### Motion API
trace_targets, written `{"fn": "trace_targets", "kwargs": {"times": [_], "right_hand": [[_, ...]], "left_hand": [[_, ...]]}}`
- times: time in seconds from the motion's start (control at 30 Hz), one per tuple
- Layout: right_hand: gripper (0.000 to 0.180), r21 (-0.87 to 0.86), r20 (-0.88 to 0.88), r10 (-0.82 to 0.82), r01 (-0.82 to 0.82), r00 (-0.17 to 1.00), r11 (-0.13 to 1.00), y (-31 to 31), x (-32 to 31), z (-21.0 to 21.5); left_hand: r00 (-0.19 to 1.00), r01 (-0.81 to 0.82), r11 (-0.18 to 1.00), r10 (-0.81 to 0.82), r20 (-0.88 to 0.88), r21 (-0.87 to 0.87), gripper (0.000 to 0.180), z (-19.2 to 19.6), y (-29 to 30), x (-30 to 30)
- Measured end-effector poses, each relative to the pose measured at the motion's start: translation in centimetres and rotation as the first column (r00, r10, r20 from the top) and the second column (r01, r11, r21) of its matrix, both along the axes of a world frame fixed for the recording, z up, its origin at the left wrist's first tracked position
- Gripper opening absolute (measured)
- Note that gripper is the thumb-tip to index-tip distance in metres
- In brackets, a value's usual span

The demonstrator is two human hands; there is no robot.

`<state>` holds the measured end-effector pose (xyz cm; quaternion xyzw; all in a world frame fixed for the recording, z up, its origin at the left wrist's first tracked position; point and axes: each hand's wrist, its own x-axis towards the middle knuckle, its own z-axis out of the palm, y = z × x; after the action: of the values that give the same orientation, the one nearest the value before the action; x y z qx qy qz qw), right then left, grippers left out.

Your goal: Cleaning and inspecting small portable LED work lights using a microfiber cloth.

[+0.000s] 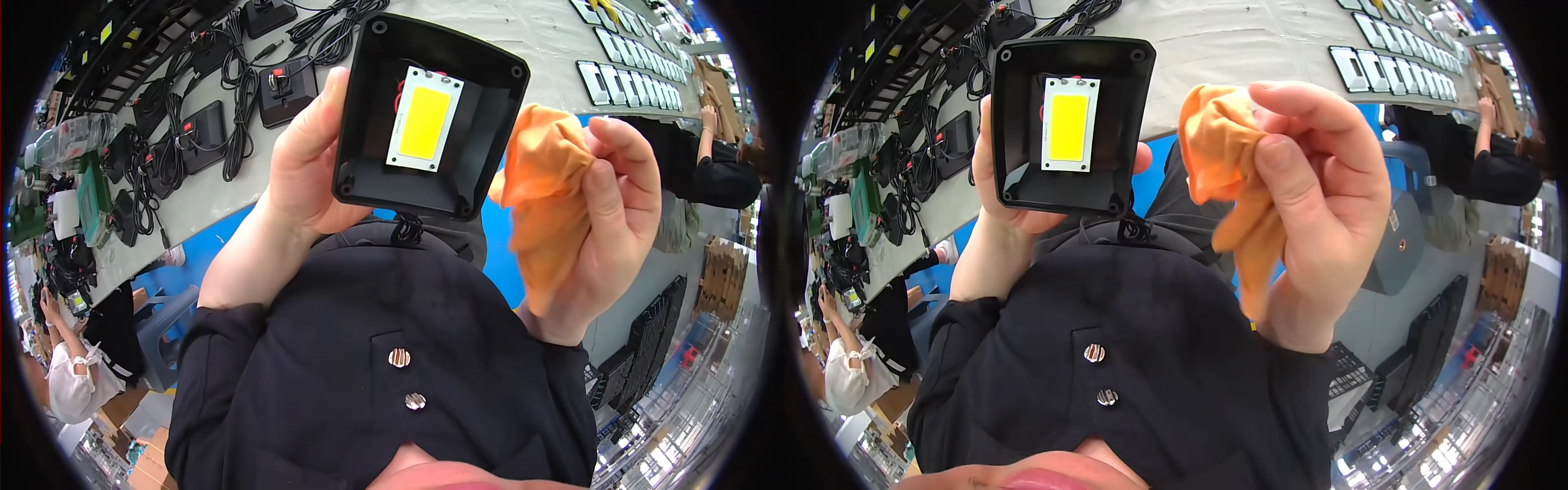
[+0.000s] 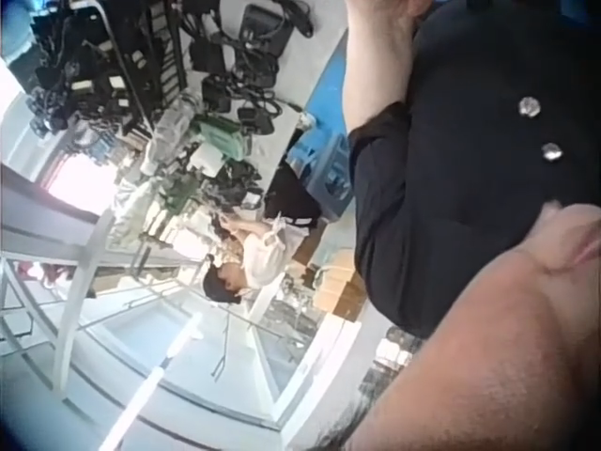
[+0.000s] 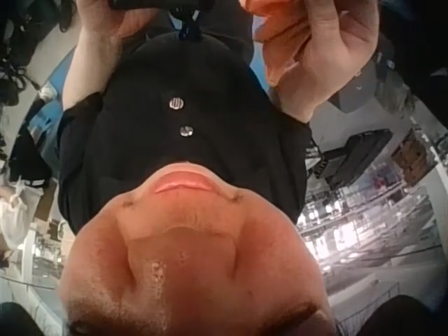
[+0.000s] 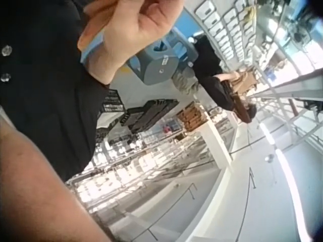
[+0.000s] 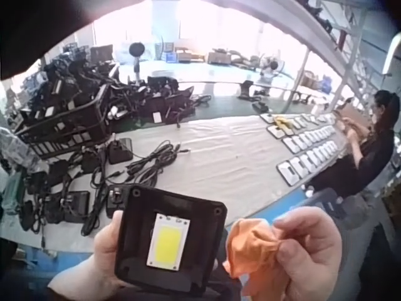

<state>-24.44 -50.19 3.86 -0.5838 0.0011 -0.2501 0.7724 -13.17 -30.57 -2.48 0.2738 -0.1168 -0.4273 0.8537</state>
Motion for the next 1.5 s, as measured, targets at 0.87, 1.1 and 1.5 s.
{"fn": "trace_targets", "kwargs": {"times": [0.87, 1.1, 1.5], "right_hand": [[0.027, -0.526, -0.492, 0.220, -0.489, 0.843, 0.696, 1.0, 6.8, 0.6], [0.026, -0.433, -0.242, 0.177, -0.269, 0.954, 0.860, 2.3, 5.7, -0.7], [0.023, -0.650, -0.053, 0.118, -0.124, 0.992, 0.749, 3.0, 5.1, -0.2]], "left_hand": [[0.973, -0.070, 0.967, 0.012, 0.231, 0.246, 0.051, 2.6, -0.7, 0.9], [0.203, -0.615, 0.781, 0.021, 0.979, 0.111, 0.037, 3.4, 0.6, -0.6], [0.215, -0.597, 0.790, -0.012, 0.977, 0.141, 0.033, 4.5, 1.6, -1.0]]}}
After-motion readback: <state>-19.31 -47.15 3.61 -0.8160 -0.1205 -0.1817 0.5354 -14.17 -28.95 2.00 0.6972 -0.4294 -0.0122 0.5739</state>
